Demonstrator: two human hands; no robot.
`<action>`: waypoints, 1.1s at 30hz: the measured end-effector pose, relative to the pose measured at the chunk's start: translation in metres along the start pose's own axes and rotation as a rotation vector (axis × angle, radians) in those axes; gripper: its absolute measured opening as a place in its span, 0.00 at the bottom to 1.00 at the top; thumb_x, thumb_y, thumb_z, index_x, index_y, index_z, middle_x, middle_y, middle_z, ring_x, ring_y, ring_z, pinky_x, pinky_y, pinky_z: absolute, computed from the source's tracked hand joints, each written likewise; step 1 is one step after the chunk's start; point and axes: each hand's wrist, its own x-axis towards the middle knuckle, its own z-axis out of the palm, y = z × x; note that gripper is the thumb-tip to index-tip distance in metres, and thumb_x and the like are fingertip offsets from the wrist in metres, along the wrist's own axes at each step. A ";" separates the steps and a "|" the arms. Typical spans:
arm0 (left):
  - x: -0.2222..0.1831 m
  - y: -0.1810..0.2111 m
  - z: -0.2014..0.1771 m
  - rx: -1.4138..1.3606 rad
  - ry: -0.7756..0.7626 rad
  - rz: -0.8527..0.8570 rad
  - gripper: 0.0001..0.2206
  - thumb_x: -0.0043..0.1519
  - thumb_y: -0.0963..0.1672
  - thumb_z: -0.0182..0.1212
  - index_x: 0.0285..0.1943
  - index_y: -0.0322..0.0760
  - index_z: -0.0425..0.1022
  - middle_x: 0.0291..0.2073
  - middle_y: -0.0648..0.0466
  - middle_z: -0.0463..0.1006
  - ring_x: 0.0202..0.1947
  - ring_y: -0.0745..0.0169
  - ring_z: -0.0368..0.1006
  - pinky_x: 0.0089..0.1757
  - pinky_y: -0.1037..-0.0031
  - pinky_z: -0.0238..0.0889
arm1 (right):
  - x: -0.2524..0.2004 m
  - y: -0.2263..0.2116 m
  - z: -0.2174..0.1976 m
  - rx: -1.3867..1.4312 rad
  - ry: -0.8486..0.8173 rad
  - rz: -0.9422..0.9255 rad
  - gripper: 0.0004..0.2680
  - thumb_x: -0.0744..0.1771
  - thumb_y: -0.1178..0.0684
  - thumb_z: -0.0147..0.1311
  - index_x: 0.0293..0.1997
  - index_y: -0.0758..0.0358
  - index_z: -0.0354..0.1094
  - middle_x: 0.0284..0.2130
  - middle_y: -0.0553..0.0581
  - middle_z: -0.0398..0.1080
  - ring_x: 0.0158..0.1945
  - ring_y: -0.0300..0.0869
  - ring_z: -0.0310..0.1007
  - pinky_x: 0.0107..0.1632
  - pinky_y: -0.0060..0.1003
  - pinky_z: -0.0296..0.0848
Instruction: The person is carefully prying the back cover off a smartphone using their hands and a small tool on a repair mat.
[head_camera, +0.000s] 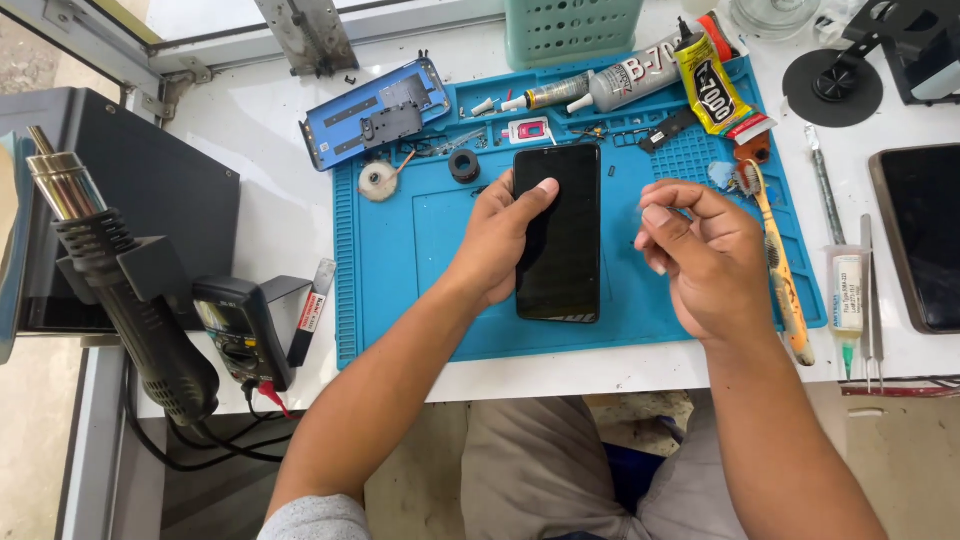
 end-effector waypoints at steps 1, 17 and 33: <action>-0.001 0.002 0.002 -0.015 0.011 -0.022 0.17 0.67 0.45 0.61 0.60 0.29 0.70 0.47 0.35 0.81 0.48 0.44 0.81 0.48 0.51 0.77 | -0.001 -0.003 0.003 0.001 0.003 -0.002 0.03 0.70 0.60 0.55 0.46 0.69 0.70 0.42 0.59 0.72 0.30 0.36 0.71 0.28 0.24 0.64; -0.010 0.002 0.014 -0.134 -0.095 0.003 0.13 0.65 0.43 0.64 0.54 0.30 0.74 0.40 0.40 0.83 0.43 0.51 0.82 0.44 0.59 0.78 | -0.007 0.005 0.003 0.121 0.007 0.176 0.04 0.70 0.60 0.54 0.46 0.71 0.71 0.32 0.61 0.72 0.22 0.33 0.62 0.22 0.24 0.58; -0.007 -0.003 0.018 -0.094 -0.081 -0.015 0.17 0.62 0.39 0.65 0.59 0.27 0.71 0.44 0.37 0.83 0.45 0.46 0.82 0.43 0.58 0.78 | -0.010 -0.004 0.007 0.143 0.015 0.254 0.04 0.67 0.61 0.59 0.43 0.73 0.72 0.21 0.56 0.67 0.19 0.34 0.64 0.19 0.24 0.57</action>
